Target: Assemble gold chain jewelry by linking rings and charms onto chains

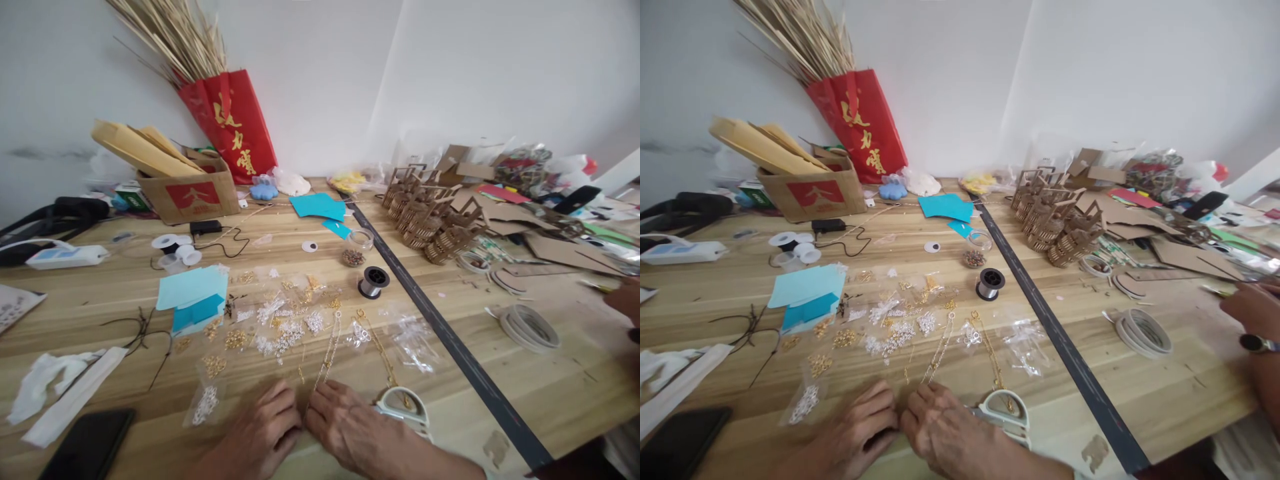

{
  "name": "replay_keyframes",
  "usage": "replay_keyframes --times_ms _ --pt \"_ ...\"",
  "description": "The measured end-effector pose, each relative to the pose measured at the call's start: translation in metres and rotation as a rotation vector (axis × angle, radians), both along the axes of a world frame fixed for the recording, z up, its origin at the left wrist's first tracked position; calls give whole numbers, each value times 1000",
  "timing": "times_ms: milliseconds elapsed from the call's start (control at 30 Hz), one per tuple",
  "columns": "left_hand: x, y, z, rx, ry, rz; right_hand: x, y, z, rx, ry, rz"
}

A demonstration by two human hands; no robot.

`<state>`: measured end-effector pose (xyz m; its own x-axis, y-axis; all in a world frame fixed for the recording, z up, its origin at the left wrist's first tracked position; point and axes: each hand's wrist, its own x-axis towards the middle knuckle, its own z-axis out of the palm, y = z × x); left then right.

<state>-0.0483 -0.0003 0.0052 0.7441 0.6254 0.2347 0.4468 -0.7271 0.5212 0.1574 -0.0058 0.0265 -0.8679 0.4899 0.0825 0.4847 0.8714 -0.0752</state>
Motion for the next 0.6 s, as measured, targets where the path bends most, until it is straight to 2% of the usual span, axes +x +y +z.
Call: replay_keyframes --times_ms 333,600 --pt "1 0 3 10 0 0 0 4 0 -38 26 9" --pt "1 1 1 60 -43 6 -2 3 -10 -53 99 -7"
